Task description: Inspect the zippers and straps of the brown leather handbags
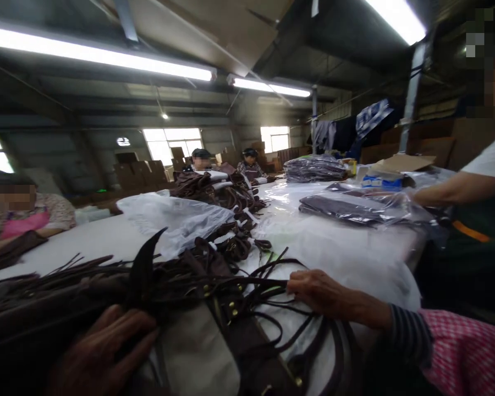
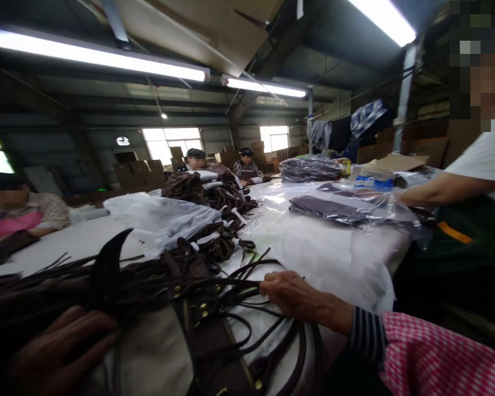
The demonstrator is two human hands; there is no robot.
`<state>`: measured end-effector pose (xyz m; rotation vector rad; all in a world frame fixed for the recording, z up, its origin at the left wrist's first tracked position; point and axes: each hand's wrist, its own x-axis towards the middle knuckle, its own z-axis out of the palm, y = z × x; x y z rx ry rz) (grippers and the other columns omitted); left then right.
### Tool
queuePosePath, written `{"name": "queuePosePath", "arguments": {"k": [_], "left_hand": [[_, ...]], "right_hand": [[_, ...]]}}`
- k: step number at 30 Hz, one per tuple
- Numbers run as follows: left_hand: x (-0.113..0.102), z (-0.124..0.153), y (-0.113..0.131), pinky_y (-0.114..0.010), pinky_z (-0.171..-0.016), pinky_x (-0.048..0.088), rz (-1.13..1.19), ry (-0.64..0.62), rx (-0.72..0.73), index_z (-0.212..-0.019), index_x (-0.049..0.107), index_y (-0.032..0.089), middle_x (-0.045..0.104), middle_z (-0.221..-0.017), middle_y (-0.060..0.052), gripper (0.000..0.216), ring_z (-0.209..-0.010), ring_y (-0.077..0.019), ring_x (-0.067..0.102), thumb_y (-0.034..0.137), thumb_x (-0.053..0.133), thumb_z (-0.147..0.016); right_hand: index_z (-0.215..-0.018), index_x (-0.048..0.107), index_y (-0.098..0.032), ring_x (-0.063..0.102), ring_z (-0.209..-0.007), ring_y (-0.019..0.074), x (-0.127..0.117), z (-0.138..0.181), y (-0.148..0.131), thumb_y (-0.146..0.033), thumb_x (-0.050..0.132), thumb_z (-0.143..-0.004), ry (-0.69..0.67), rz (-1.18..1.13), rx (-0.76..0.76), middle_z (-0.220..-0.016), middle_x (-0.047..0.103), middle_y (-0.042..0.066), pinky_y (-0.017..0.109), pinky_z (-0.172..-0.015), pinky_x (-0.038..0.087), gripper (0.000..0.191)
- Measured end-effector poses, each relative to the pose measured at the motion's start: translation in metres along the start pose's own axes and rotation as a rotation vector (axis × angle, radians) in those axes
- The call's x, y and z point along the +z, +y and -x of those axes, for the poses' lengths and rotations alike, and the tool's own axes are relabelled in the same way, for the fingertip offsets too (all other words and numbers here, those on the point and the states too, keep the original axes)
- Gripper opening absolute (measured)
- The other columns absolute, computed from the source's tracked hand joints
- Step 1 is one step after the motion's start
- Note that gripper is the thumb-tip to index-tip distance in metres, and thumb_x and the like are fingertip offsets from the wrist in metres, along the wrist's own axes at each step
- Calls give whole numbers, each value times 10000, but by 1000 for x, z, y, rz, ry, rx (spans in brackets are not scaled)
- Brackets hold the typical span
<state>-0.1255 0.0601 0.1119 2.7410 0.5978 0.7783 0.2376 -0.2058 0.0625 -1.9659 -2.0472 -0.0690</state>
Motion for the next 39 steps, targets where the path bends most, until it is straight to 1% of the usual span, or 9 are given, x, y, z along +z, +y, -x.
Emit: {"name": "queuePosePath", "arguments": {"k": [3, 5, 8, 11, 16, 19, 28, 33, 39], "left_hand": [[-4, 3, 30, -342, -765, 483, -139, -100, -146, -802, 699, 254, 659, -847, -24, 251, -842, -223, 601, 401, 518, -895], [-7, 1, 49, -337, -774, 450, -212, -136, -184, -825, 682, 217, 639, -866, -45, 239, -865, -220, 591, 327, 491, -918], [-8, -2, 63, -329, -778, 405, -284, -168, -182, -845, 642, 199, 631, -867, -44, 190, -910, -223, 568, 273, 503, -950], [-7, 0, 66, -316, -759, 383, -259, -149, -211, -834, 621, 193, 617, -843, -33, 154, -892, -213, 563, 242, 533, -950], [-7, 2, 66, -297, -730, 385, -84, -82, -320, -798, 621, 193, 584, -837, -22, 139, -836, -192, 570, 236, 570, -920], [-8, 3, 65, -291, -717, 385, -17, -62, -330, -791, 618, 196, 585, -837, -17, 145, -827, -186, 569, 238, 559, -916], [-5, 2, 67, -289, -703, 378, -21, -36, -363, -770, 624, 193, 603, -820, -16, 134, -806, -183, 584, 235, 585, -891], [-5, 3, 69, -284, -694, 380, -22, -26, -336, -748, 614, 196, 612, -808, -7, 158, -800, -176, 585, 233, 581, -899], [-4, 4, 65, -287, -722, 389, -15, -11, -293, -768, 631, 197, 623, -809, -1, 156, -812, -175, 590, 234, 586, -913]], "right_hand": [[-937, 639, -197, 610, -772, 173, -3, 3, -1, -171, 411, -1000, 78, -56, 98, -879, 625, 44, 278, -718, 437, 238], [-970, 650, -214, 623, -803, 186, -5, -1, -1, -272, 412, -1032, 128, -144, 105, -904, 637, 46, 297, -747, 451, 253], [-942, 672, -230, 633, -802, 199, -9, -20, -14, -402, 533, -995, 208, -315, 89, -905, 678, 42, 300, -736, 462, 227], [-871, 683, -229, 633, -769, 202, -13, -51, -55, -425, 605, -947, 229, -450, 53, -845, 698, 32, 294, -694, 459, 225], [-782, 640, -219, 582, -690, 158, -16, -101, -138, -273, 565, -903, 142, -475, -121, -743, 655, -6, 277, -640, 388, 152], [-725, 602, -214, 517, -594, 132, -12, -114, -161, -207, 566, -829, 59, -398, -107, -640, 587, -37, 270, -584, 315, 110], [-633, 549, -208, 467, -569, 138, -17, -108, -161, -200, 562, -770, -116, -401, -15, -592, 525, -35, 265, -540, 270, 138], [-642, 603, -203, 489, -587, 138, -23, -114, -171, -189, 588, -765, -110, -338, 16, -606, 560, -29, 266, -557, 261, 125], [-662, 624, -205, 482, -590, 132, -18, -116, -172, -193, 584, -768, -79, -308, 15, -628, 580, -26, 269, -579, 255, 114]]}}
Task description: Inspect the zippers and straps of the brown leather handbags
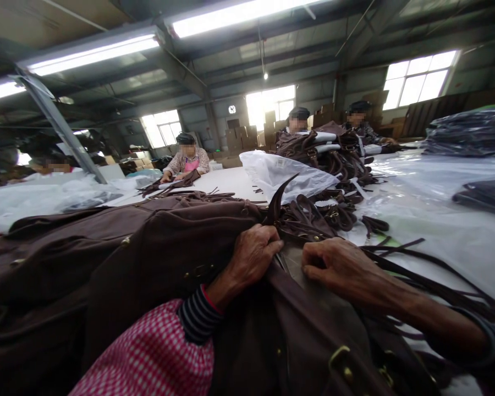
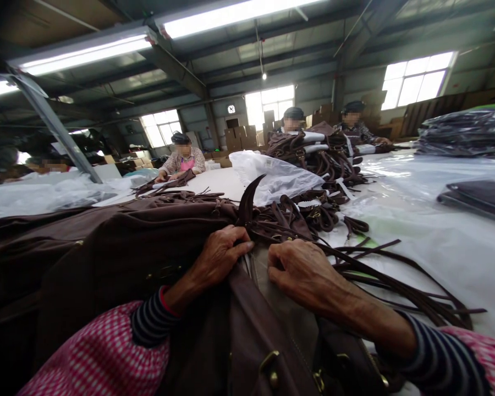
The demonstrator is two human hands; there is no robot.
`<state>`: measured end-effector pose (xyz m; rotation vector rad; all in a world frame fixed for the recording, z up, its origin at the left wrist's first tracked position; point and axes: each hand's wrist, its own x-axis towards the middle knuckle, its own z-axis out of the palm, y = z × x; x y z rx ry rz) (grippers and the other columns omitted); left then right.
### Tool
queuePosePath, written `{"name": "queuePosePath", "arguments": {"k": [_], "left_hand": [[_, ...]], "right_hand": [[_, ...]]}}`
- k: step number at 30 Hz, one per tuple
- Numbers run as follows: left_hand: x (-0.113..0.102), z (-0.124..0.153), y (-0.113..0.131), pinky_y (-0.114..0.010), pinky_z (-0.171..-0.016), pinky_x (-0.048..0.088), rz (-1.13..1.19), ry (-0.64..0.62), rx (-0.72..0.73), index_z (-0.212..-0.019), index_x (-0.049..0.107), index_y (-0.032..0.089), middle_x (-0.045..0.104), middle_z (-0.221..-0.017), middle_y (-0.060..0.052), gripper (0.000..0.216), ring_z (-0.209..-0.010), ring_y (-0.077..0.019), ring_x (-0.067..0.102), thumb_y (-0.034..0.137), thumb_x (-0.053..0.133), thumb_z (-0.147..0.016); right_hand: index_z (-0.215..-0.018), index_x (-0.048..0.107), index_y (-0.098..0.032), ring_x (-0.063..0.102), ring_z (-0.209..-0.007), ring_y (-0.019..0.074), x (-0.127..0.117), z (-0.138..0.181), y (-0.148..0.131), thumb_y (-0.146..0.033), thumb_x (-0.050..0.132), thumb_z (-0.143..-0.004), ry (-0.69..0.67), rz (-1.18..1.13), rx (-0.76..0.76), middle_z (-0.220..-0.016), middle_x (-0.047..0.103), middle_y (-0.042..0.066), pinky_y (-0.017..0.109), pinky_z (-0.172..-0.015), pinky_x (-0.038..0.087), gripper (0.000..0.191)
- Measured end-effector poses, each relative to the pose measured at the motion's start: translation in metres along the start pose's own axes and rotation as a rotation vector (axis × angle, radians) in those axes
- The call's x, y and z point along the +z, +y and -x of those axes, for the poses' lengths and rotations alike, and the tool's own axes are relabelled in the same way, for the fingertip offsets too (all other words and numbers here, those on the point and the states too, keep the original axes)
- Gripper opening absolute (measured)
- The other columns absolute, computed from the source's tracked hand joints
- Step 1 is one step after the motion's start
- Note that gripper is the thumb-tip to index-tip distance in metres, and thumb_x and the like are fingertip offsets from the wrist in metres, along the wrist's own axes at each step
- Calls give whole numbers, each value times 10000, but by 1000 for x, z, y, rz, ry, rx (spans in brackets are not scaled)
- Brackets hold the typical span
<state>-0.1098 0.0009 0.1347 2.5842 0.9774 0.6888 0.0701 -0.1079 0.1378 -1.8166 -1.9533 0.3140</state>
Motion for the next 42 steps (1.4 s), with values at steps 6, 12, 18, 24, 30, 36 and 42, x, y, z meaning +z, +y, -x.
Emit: {"name": "queuePosePath", "arguments": {"k": [6, 12, 18, 24, 30, 36, 42], "left_hand": [[0, 0, -3, -284, -738, 401, 17, -8, 25, -787, 649, 205, 630, -821, 8, 160, -838, -175, 594, 261, 597, -927], [-2, 0, -5, -291, -776, 414, 40, -53, 104, -812, 688, 207, 680, -869, 6, 171, -895, -186, 597, 273, 596, -940], [-13, 1, -5, -303, -869, 457, 104, -144, 130, -933, 748, 220, 722, -980, -18, 191, -961, -202, 615, 220, 557, -925], [-13, 0, -10, -292, -880, 485, 332, -123, 93, -960, 754, 200, 743, -983, -18, 231, -972, -205, 662, 118, 624, -787], [-11, -1, -12, -281, -810, 497, 333, -90, 79, -909, 754, 186, 752, -928, -14, 168, -889, -192, 686, 143, 642, -792], [-20, 0, -12, -293, -849, 486, 151, -94, 127, -990, 697, 200, 717, -984, -28, 196, -938, -196, 659, 134, 597, -834], [-19, 1, -10, -294, -841, 456, 7, -86, 165, -953, 663, 188, 680, -964, -35, 201, -953, -202, 624, 78, 551, -827]], "right_hand": [[-660, 603, -206, 485, -593, 128, 7, -4, -1, -195, 592, -780, 12, -12, -9, -619, 583, -33, 271, -586, 241, 121], [-786, 625, -224, 539, -630, 139, 15, -8, 4, -205, 575, -837, 63, 59, -59, -680, 625, -29, 270, -608, 259, 74], [-1150, 593, -226, 626, -716, 205, 20, -10, -2, -215, 578, -872, 96, 200, -51, -770, 675, 9, 282, -651, 294, 279], [-1248, 518, -205, 686, -873, 268, 17, -12, -13, -214, 545, -919, 20, 232, -46, -897, 722, 62, 300, -671, 302, 330], [-1227, 503, -185, 692, -897, 274, 18, -17, -17, -230, 560, -916, 26, 204, -63, -967, 733, 83, 305, -684, 325, 319], [-1211, 548, -171, 685, -961, 283, 19, -25, -18, -243, 547, -936, -4, 202, -76, -1037, 730, 106, 319, -733, 375, 284], [-1069, 645, -179, 697, -911, 277, 22, -29, -16, -248, 508, -966, -31, 242, -58, -973, 743, 102, 324, -692, 352, 184]]}}
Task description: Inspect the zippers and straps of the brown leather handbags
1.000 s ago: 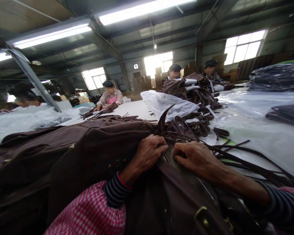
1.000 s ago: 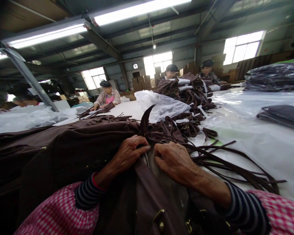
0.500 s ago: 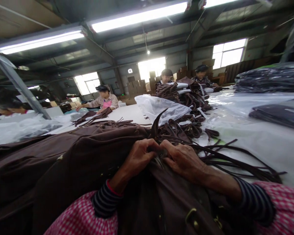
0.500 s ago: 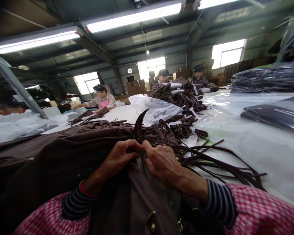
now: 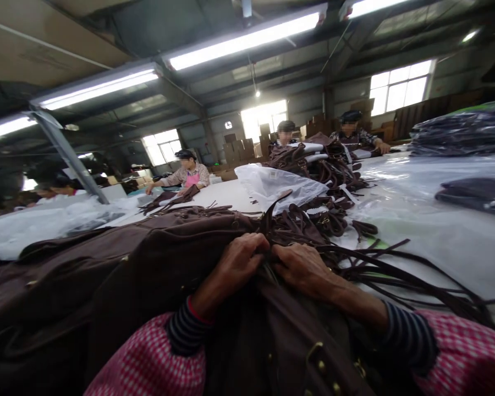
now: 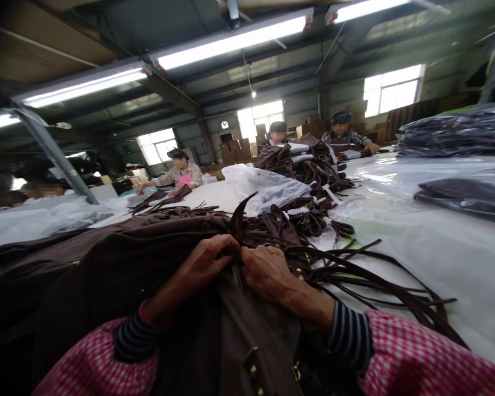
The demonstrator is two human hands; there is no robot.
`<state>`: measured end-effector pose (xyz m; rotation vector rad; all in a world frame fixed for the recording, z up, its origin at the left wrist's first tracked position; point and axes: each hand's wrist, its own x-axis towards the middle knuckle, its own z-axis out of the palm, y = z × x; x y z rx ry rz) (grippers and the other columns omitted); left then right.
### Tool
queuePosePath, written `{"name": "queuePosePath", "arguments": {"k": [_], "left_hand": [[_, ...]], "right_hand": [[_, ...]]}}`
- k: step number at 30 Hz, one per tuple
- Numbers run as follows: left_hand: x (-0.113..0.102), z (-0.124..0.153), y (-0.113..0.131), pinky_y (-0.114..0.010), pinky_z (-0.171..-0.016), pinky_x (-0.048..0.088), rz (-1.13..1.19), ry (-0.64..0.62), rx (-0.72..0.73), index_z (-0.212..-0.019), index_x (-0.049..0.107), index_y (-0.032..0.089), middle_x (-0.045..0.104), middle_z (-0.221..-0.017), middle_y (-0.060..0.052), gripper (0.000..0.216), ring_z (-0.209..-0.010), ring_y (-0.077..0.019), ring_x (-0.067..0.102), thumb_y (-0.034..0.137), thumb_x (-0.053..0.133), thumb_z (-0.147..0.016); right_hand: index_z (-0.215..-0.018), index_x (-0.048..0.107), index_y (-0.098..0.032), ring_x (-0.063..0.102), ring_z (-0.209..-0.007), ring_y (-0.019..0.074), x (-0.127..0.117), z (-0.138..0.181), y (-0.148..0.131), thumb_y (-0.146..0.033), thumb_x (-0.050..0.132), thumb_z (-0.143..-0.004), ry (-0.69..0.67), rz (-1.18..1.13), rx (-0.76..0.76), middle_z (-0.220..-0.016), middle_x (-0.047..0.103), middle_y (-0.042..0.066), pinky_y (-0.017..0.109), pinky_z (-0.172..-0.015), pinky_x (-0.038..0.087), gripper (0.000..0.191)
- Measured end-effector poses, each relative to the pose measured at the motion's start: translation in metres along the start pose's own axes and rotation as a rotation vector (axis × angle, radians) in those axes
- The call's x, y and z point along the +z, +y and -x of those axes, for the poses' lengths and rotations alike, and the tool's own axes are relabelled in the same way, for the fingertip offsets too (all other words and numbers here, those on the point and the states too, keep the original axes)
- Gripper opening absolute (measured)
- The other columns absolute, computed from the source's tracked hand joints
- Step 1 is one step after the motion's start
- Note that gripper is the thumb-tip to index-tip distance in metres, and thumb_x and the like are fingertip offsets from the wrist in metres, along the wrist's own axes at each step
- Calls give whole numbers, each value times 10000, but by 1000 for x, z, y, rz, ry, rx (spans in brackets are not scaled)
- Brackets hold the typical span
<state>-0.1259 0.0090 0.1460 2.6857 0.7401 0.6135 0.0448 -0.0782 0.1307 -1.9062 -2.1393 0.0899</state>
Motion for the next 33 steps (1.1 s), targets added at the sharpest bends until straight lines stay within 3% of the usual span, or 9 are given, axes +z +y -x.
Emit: {"name": "queuePosePath", "arguments": {"k": [8, 14, 18, 22, 27, 30, 33], "left_hand": [[0, 0, 3, -277, -821, 455, 6, -3, -25, -956, 654, 175, 674, -943, -18, 179, -909, -177, 622, 69, 568, -839], [-10, -4, 11, -305, -766, 438, -527, -169, 98, -940, 629, 194, 636, -997, -41, 117, -955, -218, 547, 129, 533, -924], [-20, -14, 17, -297, -751, 428, -626, -277, 153, -867, 607, 190, 618, -958, -39, 141, -909, -203, 535, 192, 517, -975], [-26, -23, 22, -293, -839, 426, -527, -325, 146, -927, 617, 180, 623, -985, -39, 138, -934, -186, 557, 195, 498, -995], [-21, -27, 30, -299, -810, 400, -321, -208, 25, -946, 626, 193, 632, -949, -19, 149, -906, -189, 567, 300, 529, -987], [-15, -32, 33, -284, -700, 380, -91, -131, -116, -860, 620, 186, 617, -823, -8, 239, -778, -179, 544, 391, 546, -958], [-10, -35, 32, -268, -642, 371, 241, -38, -180, -840, 604, 176, 607, -769, -5, 312, -694, -157, 503, 453, 516, -952]], "right_hand": [[-980, 661, -203, 693, -892, 235, 11, -3, 10, -255, 517, -954, 53, -95, -32, -930, 739, 55, 311, -679, 329, 155], [-1018, 684, -213, 710, -884, 264, 13, -7, 0, -246, 471, -981, 59, -5, -7, -953, 758, 83, 336, -638, 291, 219], [-1055, 671, -222, 703, -877, 260, 19, -7, 3, -269, 453, -993, 87, -45, 7, -936, 754, 83, 333, -641, 290, 232], [-1043, 662, -227, 682, -871, 237, 24, -5, 10, -269, 518, -957, 127, -191, -6, -916, 739, 63, 319, -677, 306, 173], [-948, 619, -184, 626, -816, 208, 22, -6, 19, -225, 622, -864, 223, -455, 59, -858, 688, 46, 292, -668, 321, 93], [-902, 585, -193, 584, -709, 161, 19, -10, 28, -176, 692, -761, 226, -839, 47, -772, 634, -12, 253, -620, 352, 178], [-904, 551, -200, 547, -560, 123, 20, -15, 37, -157, 718, -691, 131, -1282, -16, -655, 595, -63, 222, -536, 388, 274]]}}
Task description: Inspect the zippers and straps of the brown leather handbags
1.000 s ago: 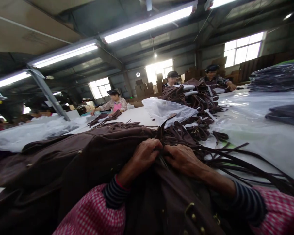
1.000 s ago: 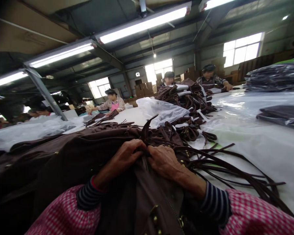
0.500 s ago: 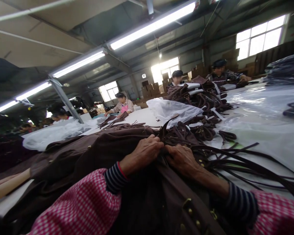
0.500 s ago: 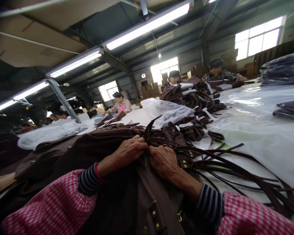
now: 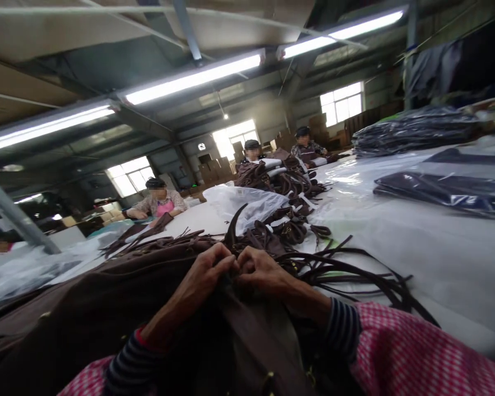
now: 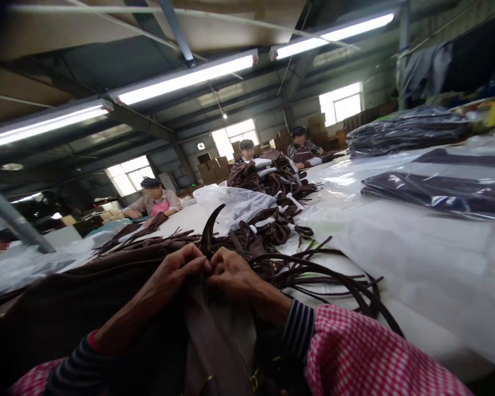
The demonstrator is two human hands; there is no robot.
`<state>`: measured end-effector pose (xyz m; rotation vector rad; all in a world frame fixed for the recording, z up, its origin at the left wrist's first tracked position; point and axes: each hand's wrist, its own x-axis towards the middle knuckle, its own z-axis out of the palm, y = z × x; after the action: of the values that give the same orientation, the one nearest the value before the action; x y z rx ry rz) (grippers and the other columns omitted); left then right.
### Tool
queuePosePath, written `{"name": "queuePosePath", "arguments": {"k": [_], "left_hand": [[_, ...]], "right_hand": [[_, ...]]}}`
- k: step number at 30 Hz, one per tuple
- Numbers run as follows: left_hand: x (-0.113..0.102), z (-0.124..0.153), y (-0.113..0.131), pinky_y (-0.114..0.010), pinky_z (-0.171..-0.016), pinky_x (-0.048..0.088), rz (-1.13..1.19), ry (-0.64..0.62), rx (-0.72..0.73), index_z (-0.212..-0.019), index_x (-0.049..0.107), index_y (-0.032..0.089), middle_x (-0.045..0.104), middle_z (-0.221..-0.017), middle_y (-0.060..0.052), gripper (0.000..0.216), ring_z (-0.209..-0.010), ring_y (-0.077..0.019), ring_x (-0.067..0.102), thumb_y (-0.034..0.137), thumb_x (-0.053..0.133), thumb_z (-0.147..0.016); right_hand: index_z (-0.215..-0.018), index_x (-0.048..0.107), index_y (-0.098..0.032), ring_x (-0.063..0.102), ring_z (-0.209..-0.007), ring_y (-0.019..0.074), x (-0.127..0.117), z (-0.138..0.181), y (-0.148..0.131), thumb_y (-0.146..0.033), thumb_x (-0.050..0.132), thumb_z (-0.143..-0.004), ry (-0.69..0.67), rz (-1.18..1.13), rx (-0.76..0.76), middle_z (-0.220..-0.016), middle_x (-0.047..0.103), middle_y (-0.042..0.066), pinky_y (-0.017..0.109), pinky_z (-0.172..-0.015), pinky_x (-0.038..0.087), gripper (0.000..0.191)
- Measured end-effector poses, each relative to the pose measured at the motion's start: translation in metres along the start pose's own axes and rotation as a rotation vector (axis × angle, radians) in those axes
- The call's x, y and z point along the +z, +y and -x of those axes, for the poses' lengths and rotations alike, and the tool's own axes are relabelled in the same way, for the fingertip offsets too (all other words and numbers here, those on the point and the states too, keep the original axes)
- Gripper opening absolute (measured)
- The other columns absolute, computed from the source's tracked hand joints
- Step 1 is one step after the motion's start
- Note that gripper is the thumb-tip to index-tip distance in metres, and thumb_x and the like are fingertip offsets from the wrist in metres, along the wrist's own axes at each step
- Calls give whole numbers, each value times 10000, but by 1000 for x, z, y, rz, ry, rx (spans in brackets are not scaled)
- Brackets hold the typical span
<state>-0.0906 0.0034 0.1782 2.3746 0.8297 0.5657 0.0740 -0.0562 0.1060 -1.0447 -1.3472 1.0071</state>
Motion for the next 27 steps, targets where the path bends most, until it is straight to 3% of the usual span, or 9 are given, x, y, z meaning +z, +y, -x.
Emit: {"name": "queuePosePath", "arguments": {"k": [3, 7, 13, 19, 23, 27], "left_hand": [[4, 0, -9, -267, -650, 376, 118, 82, 18, -809, 562, 180, 588, -736, 6, 319, -670, -145, 475, 464, 516, -947], [12, 6, -20, -259, -663, 375, 28, 89, 23, -816, 575, 183, 563, -736, 22, 261, -714, -145, 490, 411, 565, -943], [8, 14, -19, -253, -742, 417, 245, -14, 92, -864, 595, 168, 642, -816, -3, 241, -775, -141, 554, 378, 551, -974], [9, 19, -18, -226, -627, 373, 310, -47, 29, -868, 648, 151, 590, -725, 18, 259, -666, -118, 499, 407, 650, -909], [11, 19, -20, -237, -682, 419, 338, 3, -15, -874, 736, 147, 683, -810, -24, 284, -766, -162, 575, 429, 715, -845], [6, 18, -23, -243, -683, 425, 368, -77, -43, -907, 783, 157, 720, -821, -34, 309, -750, -170, 596, 451, 729, -829]], "right_hand": [[-863, 560, -188, 542, -493, 113, -1, -3, 4, -189, 700, -709, -42, -135, -23, -595, 604, -59, 219, -496, 417, 208], [-764, 609, -167, 551, -514, 106, 3, 0, 5, -213, 670, -736, -48, -126, -69, -600, 610, -35, 218, -507, 431, 81], [-777, 648, -158, 542, -551, 99, 0, 10, -2, -334, 769, -740, 35, -174, 8, -670, 646, -11, 218, -536, 412, 217], [-750, 696, -150, 452, -555, 86, 3, 17, -12, -392, 822, -728, 136, -177, -76, -626, 568, -36, 215, -513, 327, 274], [-740, 708, -144, 442, -576, 91, 8, 17, -18, -387, 826, -725, 143, -153, -117, -640, 565, -30, 226, -535, 330, 271], [-736, 717, -148, 461, -579, 95, 10, 16, -21, -344, 795, -754, 169, -109, -183, -648, 588, -23, 228, -539, 344, 212]]}}
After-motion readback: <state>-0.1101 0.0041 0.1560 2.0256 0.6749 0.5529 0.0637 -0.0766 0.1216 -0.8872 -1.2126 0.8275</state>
